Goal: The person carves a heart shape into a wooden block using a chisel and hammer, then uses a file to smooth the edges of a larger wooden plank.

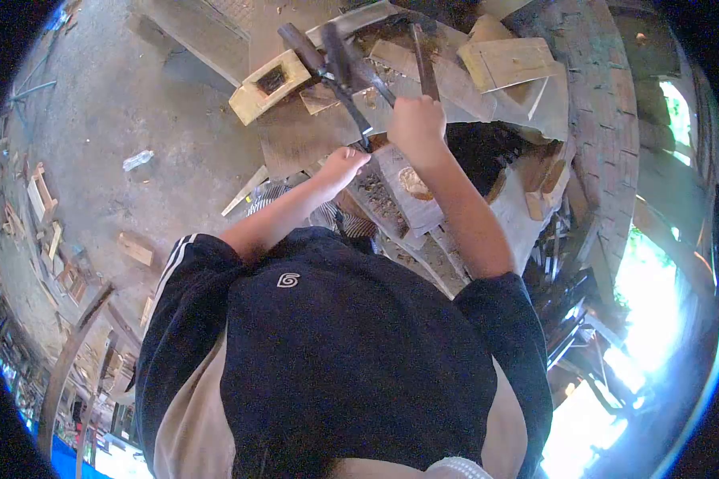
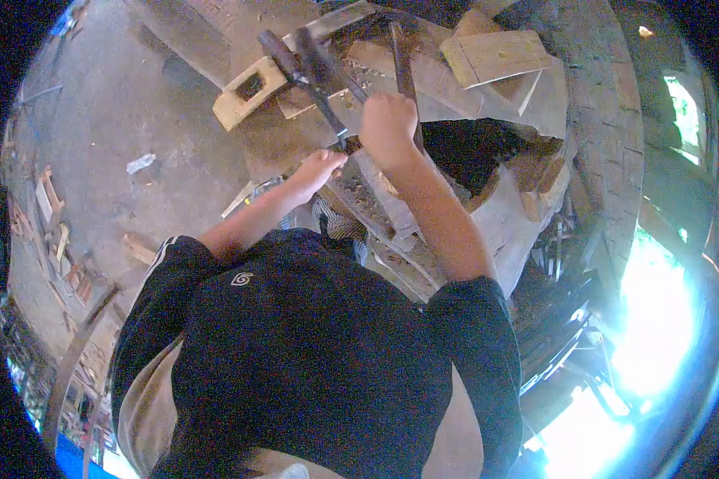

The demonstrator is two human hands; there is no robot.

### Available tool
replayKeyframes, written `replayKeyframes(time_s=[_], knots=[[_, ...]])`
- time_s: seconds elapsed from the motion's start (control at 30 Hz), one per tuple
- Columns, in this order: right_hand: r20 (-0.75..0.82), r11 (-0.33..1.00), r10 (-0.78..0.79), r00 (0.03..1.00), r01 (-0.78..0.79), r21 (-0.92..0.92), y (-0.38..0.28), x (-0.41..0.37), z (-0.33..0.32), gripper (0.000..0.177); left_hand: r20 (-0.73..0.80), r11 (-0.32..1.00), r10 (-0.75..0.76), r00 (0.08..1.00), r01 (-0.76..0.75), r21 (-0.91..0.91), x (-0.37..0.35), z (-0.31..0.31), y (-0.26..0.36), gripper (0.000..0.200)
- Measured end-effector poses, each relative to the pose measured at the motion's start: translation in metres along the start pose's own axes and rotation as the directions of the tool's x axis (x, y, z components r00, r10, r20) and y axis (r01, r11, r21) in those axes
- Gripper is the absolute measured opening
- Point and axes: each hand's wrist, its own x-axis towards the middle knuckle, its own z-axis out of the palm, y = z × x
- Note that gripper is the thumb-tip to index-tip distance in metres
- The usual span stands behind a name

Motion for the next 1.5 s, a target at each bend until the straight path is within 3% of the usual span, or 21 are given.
replayKeyframes(time_s=[0.1, 0.17, 0.37, 0.47, 0.5, 0.53, 0.6, 0.67, 0.73, 0.77, 0.83, 0.9, 0.97, 1.0, 1.03, 1.1, 1.17, 1.23, 1.3, 1.43, 1.5], knots=[[-0.145, 0.998, 0.018, 0.989, -0.008, 0.068, 0.007, -0.009, 0.007, 0.022, 0.048, 0.962, -0.108, 0.993, 0.116, -0.247, -0.002, 0.003, 0.019, 0.034], [-0.216, 0.992, 0.042, 0.975, -0.015, 0.125, 0.012, -0.014, 0.011, 0.024, 0.083, 0.933, 0.019, 0.996, 0.012, -0.359, -0.006, 0.002, 0.031, 0.034], [-0.188, 0.908, 0.151, 0.970, -0.061, 0.414, 0.017, -0.039, -0.002, 0.022, 0.016, 0.941, 0.042, 0.999, -0.034, -0.336, -0.003, -0.011, 0.055, 0.031], [-0.273, 0.727, 0.249, 0.929, 0.007, 0.687, 0.029, -0.059, 0.002, 0.022, 0.011, 0.957, 0.013, 1.000, -0.010, -0.289, -0.006, -0.013, 0.055, 0.027], [-0.280, 0.525, 0.335, 0.900, 0.069, 0.849, 0.035, -0.069, 0.007, 0.025, 0.024, 0.960, 0.009, 1.000, -0.002, -0.281, -0.001, -0.014, 0.044, 0.027], [-0.265, 0.291, 0.425, 0.865, 0.146, 0.946, 0.035, -0.082, 0.004, 0.028, 0.130, 0.989, 0.018, 0.991, 0.001, -0.149, 0.005, -0.015, 0.033, 0.033], [-0.281, 0.151, 0.529, 0.801, 0.238, 0.960, 0.043, -0.123, 0.003, 0.034, 0.261, 1.000, 0.015, 0.965, -0.015, -0.002, 0.010, -0.003, 0.016, 0.039], [-0.270, 0.141, 0.615, 0.741, 0.234, 0.962, 0.060, -0.160, 0.021, 0.037, -0.100, 0.774, 0.226, 0.969, -0.117, 0.622, -0.008, 0.020, 0.018, 0.058], [-0.041, 0.029, 0.779, 0.626, 0.029, 0.999, 0.071, -0.199, 0.055, 0.044, -0.111, 0.754, 0.291, 0.950, -0.157, 0.637, 0.007, 0.040, 0.006, 0.071], [-0.039, 0.030, 0.799, 0.600, 0.025, 0.999, 0.076, -0.216, 0.080, 0.044, -0.150, 0.742, 0.346, 0.926, -0.173, 0.647, 0.015, 0.050, -0.004, 0.085], [0.128, 0.061, 0.823, 0.553, -0.309, 0.949, 0.082, -0.250, 0.130, 0.041, -0.126, 0.759, 0.350, 0.928, -0.202, 0.619, 0.031, 0.062, -0.017, 0.096], [0.086, 0.259, 0.856, 0.511, -0.567, 0.782, 0.060, -0.269, 0.144, 0.040, -0.156, 0.612, 0.226, 0.962, -0.016, 0.790, 0.016, 0.077, 0.006, 0.100], [0.141, 0.165, 0.858, 0.494, -0.525, 0.835, 0.039, -0.277, 0.179, 0.044, -0.190, 0.514, 0.152, 0.970, 0.087, 0.853, -0.023, 0.091, 0.045, 0.100], [0.146, 0.145, 0.869, 0.473, -0.524, 0.839, 0.030, -0.274, 0.194, 0.044, -0.003, 0.118, 0.301, 0.954, -0.034, 0.992, -0.033, 0.095, 0.049, 0.093], [0.001, 0.273, 0.856, 0.518, -0.452, 0.849, 0.021, -0.271, 0.203, 0.044, 0.224, -0.308, 0.360, 0.905, -0.111, 0.945, -0.038, 0.099, 0.053, 0.087], [-0.129, 0.377, 0.837, 0.532, -0.388, 0.841, 0.007, -0.269, 0.217, 0.045, 0.315, -0.372, 0.399, 0.861, -0.162, 0.914, -0.033, 0.120, 0.053, 0.088], [0.134, 0.162, 0.814, 0.565, -0.443, 0.882, 0.003, -0.263, 0.213, 0.047, 0.444, -0.102, 0.436, 0.782, -0.448, 0.888, -0.001, 0.143, 0.044, 0.089], [0.120, 0.205, 0.825, 0.553, -0.490, 0.848, -0.001, -0.264, 0.216, 0.048, 0.475, -0.156, 0.448, 0.757, -0.458, 0.875, 0.024, 0.161, 0.045, 0.084], [0.045, 0.275, 0.796, 0.603, -0.427, 0.861, -0.005, -0.273, 0.222, 0.060, 0.587, -0.369, 0.528, 0.614, -0.457, 0.809, 0.050, 0.165, 0.042, 0.079], [0.210, 0.211, 0.759, 0.616, -0.539, 0.816, -0.020, -0.296, 0.227, 0.064, 0.677, -0.344, 0.531, 0.510, -0.600, 0.722, 0.072, 0.154, 0.036, 0.064], [0.073, 0.238, 0.804, 0.591, -0.432, 0.870, -0.027, -0.300, 0.226, 0.059, 0.655, -0.268, 0.579, 0.485, -0.645, 0.715, 0.081, 0.154, 0.031, 0.057]])
